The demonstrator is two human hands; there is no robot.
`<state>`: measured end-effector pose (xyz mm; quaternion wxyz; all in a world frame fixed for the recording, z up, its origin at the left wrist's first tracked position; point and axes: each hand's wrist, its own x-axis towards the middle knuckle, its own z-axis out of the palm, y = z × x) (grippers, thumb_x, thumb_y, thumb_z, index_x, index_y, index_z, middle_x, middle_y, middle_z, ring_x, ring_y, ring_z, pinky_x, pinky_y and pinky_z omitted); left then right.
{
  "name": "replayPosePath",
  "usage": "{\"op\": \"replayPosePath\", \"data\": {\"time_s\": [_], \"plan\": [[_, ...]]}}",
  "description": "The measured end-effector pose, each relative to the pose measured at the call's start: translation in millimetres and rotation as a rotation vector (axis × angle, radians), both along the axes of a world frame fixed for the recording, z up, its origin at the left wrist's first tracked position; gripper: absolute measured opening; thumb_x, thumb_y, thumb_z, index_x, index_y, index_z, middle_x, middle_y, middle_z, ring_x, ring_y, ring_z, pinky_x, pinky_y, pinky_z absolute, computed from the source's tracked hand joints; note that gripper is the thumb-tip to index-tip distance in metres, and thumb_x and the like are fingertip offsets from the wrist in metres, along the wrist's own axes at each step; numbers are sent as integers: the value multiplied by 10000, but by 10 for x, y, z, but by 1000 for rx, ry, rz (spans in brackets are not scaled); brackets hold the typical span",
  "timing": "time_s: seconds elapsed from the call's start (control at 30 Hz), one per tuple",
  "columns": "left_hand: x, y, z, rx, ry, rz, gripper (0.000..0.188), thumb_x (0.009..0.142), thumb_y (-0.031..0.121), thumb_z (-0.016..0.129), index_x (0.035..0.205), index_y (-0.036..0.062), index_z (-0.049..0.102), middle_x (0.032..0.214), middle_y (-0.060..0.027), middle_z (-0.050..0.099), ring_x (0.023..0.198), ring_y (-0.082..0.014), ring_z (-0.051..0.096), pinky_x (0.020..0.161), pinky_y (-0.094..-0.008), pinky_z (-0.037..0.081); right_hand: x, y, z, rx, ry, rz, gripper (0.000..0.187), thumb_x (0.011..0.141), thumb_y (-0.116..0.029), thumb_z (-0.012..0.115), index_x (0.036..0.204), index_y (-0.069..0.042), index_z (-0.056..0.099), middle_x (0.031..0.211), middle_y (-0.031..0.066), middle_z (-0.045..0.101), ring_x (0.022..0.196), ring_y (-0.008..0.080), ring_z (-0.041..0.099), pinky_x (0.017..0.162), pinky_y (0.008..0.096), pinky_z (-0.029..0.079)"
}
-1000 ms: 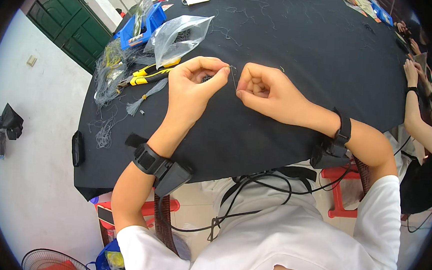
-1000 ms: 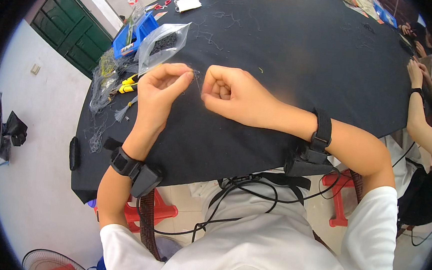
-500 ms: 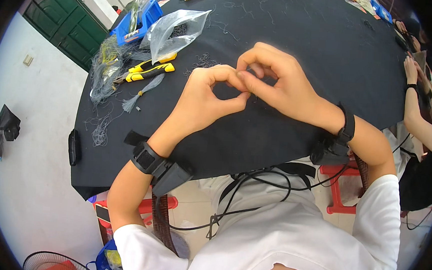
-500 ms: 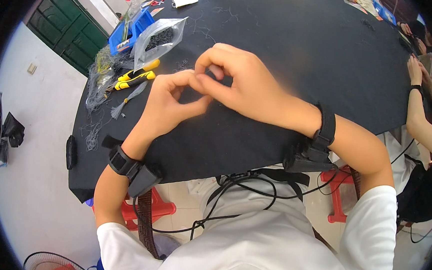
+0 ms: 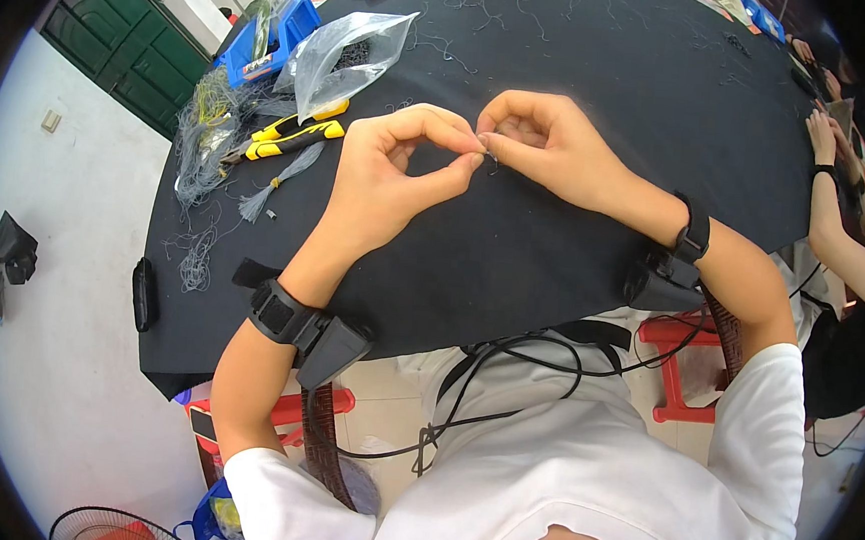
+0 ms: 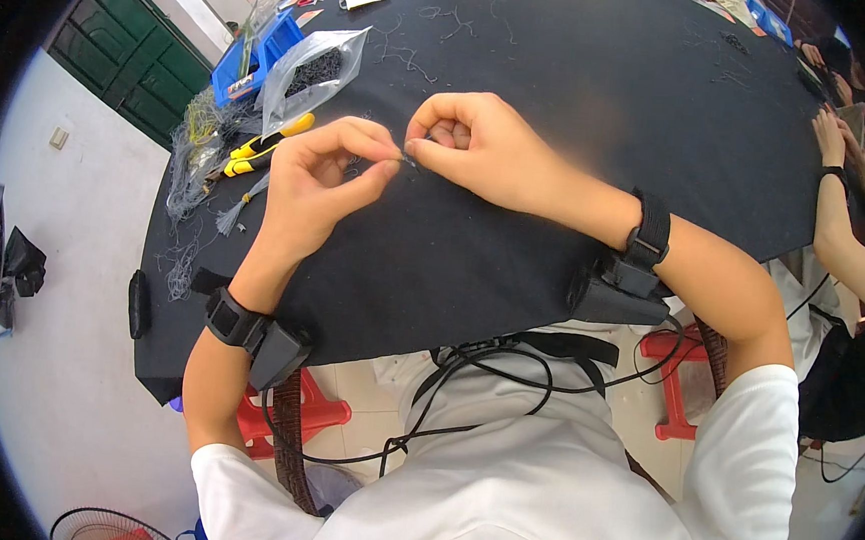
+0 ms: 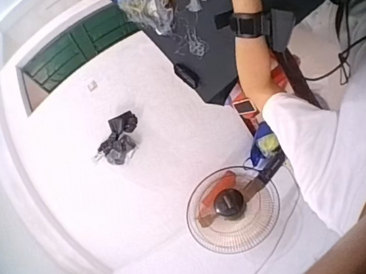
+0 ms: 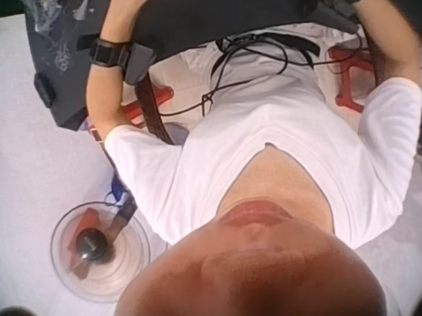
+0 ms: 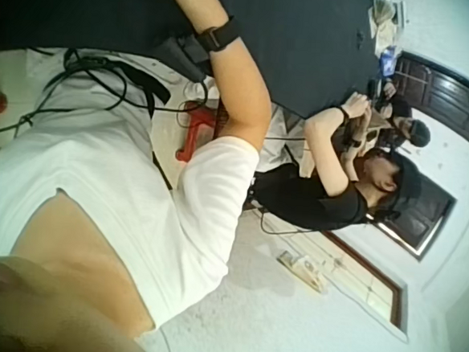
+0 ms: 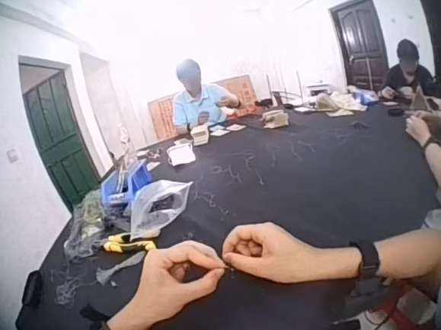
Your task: Assembling small components onto a fishing line.
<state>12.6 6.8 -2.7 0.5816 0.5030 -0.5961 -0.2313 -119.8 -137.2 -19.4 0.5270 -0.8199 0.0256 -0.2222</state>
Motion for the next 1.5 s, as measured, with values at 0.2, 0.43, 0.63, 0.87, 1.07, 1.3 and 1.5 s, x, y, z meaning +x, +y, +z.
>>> {"op": "replayPosePath", "data": {"time_s": [0.2,0.43,0.63,0.87,1.07,1.3,1.5], "plan": [[15,-1,-26,-33,52,36,98,719,-59,638,816,-42,628,880,-83,619,829,-117,574,780,-246,446,-24,135,23,67,81,44,102,808,-111,575,786,-14,556,569,-72,354,517,22,314,466,218,278],[55,-39,-84,40,85,251,117,745,-18,643,861,-32,641,844,-59,632,783,-94,573,741,-228,452,-74,216,7,-82,-20,52,82,782,-78,586,783,-24,524,565,-34,332,522,47,316,472,235,284],[44,-50,-117,93,-52,118,106,713,-19,648,819,-29,648,796,-55,652,758,-94,589,742,-238,465,-88,208,153,-316,-276,-78,75,790,-55,575,848,-25,538,711,39,428,606,129,408,549,259,375],[-15,-7,-20,14,-170,-34,102,695,-34,658,793,-6,653,848,-78,643,810,-130,596,782,-255,454,-57,90,94,-142,-199,-139,80,821,-86,573,853,-14,562,637,-13,432,561,57,374,505,225,339],[24,-21,-32,-93,-157,69,109,699,-47,657,800,-7,655,858,-79,636,824,-130,591,772,-253,453,-46,126,29,120,79,68,92,830,-97,577,815,-7,565,606,-62,441,545,9,385,476,191,315],[66,-55,-70,-17,-87,266,90,735,-14,649,824,-27,643,845,-60,635,798,-99,575,741,-232,450,-111,202,51,-75,-15,26,90,802,-84,595,806,-11,542,619,-36,420,554,36,365,489,206,324],[70,-61,-118,17,-199,124,94,711,32,668,785,-22,645,809,-49,658,762,-108,598,727,-232,459,-114,224,218,-329,-263,-51,83,808,-66,585,815,0,534,642,-4,406,575,57,368,513,217,341]]}}
